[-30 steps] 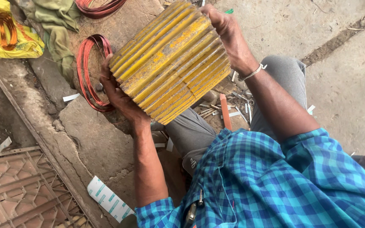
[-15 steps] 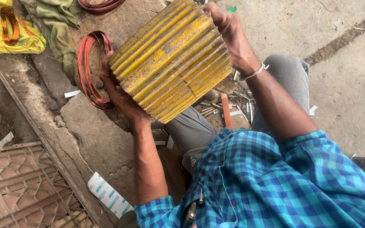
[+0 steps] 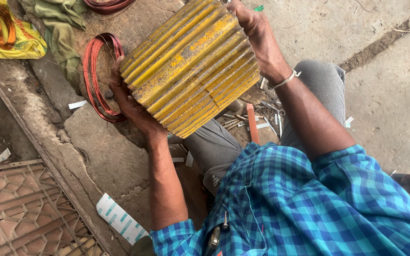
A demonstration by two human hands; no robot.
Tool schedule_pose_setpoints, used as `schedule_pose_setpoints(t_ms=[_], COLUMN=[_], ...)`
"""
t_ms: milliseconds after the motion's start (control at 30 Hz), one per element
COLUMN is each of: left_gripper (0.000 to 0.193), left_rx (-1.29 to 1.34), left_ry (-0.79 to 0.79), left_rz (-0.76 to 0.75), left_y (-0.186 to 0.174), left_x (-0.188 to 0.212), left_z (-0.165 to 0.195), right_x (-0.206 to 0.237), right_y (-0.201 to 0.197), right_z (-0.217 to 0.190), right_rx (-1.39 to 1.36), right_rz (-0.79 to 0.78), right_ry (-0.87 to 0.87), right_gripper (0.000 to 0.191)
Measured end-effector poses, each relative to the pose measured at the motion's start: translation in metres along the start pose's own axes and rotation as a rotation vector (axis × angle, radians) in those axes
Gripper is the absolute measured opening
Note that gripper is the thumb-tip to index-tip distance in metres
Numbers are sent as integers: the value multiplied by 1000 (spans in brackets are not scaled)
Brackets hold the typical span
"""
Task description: The person is sitting on the ground and winding copper wire around a yellow motor stator. They use their hands to carefully wrap the wire around the component, occasionally adjusting their grip and the position of the stator.
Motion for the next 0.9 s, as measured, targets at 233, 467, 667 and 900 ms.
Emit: schedule_pose_setpoints(t_ms=[233,467,667,900], left_gripper=[77,79,78,76], left_rx=[71,-56,-68,-40], left_ry=[-46,76,75,84], left_rz=[22,-3,41,20], left_y=[2,-4,-4,4], left_x=[-3,3,-3,-5], left_z=[0,-13,-17,-19], right_x=[2,12,27,1], right_y=[1,-10,-18,-5], right_z=[-2,39,46,30], right_rx=[6,76,-50,189], right_rz=[6,64,45,65], right_ry=[31,112,72,63], right_gripper=[28,15,53,29])
Point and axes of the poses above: each hand's wrist, its own x-axis away from the middle knuckle, its own y-axis out of the palm, z = x × y, the point moved 1 cm from there along -x, towards the middle knuckle, and after that the axes turned 3 degrees about z, right-handed, at the moved point
